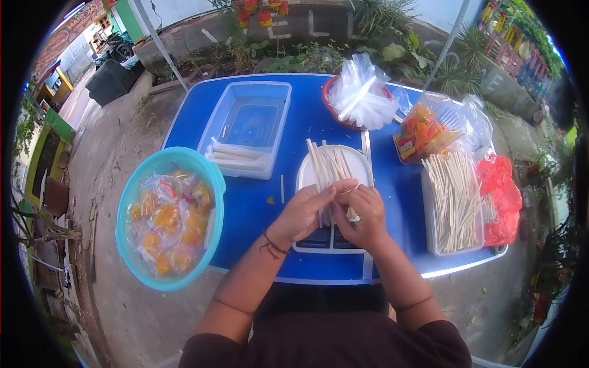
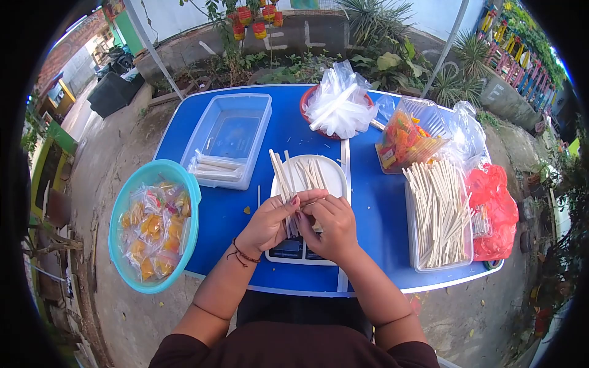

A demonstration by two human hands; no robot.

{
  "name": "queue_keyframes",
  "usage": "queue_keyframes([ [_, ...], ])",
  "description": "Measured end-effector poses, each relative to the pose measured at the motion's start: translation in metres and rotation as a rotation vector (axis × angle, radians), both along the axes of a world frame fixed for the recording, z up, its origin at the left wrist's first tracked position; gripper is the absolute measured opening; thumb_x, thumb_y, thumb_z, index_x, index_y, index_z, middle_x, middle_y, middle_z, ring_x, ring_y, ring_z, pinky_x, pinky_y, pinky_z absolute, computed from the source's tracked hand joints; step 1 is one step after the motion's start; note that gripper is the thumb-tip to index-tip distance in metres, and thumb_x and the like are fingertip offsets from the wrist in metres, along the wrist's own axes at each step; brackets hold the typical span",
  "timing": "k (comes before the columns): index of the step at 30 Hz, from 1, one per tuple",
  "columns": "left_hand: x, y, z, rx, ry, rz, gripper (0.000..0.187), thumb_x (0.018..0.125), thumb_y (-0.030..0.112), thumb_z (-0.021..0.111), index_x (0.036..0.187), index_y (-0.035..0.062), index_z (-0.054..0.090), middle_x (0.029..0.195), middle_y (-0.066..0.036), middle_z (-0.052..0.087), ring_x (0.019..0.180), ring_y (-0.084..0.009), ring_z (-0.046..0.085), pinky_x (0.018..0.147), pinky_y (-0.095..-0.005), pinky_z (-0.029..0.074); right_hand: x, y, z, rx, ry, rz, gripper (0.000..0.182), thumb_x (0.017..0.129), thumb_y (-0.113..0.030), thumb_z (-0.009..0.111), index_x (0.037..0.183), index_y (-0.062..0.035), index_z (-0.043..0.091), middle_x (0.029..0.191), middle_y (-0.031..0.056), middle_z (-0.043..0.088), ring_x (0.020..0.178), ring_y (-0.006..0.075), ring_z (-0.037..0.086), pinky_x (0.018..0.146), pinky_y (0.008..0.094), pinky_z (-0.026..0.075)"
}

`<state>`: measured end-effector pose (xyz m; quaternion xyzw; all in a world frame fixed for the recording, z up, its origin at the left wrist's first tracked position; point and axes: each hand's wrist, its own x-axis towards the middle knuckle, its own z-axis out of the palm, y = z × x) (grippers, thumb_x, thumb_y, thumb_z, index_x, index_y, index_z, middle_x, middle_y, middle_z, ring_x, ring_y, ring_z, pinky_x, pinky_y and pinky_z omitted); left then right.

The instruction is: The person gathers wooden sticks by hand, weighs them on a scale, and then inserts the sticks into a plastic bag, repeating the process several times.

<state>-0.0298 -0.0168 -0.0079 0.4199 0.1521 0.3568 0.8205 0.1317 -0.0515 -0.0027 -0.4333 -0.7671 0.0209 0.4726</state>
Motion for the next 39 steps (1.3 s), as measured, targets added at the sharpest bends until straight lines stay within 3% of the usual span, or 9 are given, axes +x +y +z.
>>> queue_keyframes([
  [13, -0.008, 0.007, -0.002, -0.127, -0.07, 0.155, 0.044, 0.106, 0.025, 0.041, 0.136, -0.0074, 0.044, 0.144, -0.02, 0.047, 0.125, -0.0307, 0.055, 0.105, -0.0396, 0.048, 0.009, 0.003, -0.002, -0.034, 0.046, -0.162, 0.01, 0.073, -0.002, 0.07, 0.077, -0.0073, 0.062, 0.069, 0.0036, 0.061, 0.062, 0.0224, 0.055, 0.061, 0.0358, 0.036],
  [19, -0.011, 0.012, 0.002, -0.117, -0.071, 0.266, 0.046, 0.106, 0.023, 0.038, 0.137, -0.0099, 0.04, 0.143, -0.024, 0.045, 0.131, -0.035, 0.05, 0.108, -0.0413, 0.047, 0.017, 0.006, -0.004, -0.118, 0.023, -0.272, 0.012, 0.075, -0.006, 0.071, 0.069, -0.0089, 0.061, 0.064, 0.0029, 0.062, 0.06, 0.0216, 0.057, 0.06, 0.0356, 0.037],
  [34, -0.013, 0.015, -0.001, -0.167, -0.086, 0.264, 0.044, 0.107, 0.02, 0.035, 0.137, -0.0104, 0.04, 0.145, -0.025, 0.043, 0.132, -0.0365, 0.048, 0.11, -0.0429, 0.044, 0.02, 0.006, -0.002, -0.077, -0.065, -0.352, 0.02, 0.073, -0.009, 0.074, 0.063, -0.0121, 0.057, 0.054, -0.0017, 0.056, 0.053, 0.0186, 0.054, 0.058, 0.0347, 0.034],
  [39, -0.012, 0.014, 0.0, -0.17, -0.105, 0.261, 0.045, 0.107, 0.021, 0.035, 0.139, -0.0101, 0.038, 0.146, -0.024, 0.042, 0.134, -0.0364, 0.046, 0.112, -0.0437, 0.041, 0.018, 0.005, 0.003, -0.044, -0.098, -0.338, 0.017, 0.072, -0.008, 0.074, 0.067, -0.012, 0.058, 0.058, -0.0008, 0.055, 0.056, 0.0189, 0.054, 0.059, 0.034, 0.034],
])
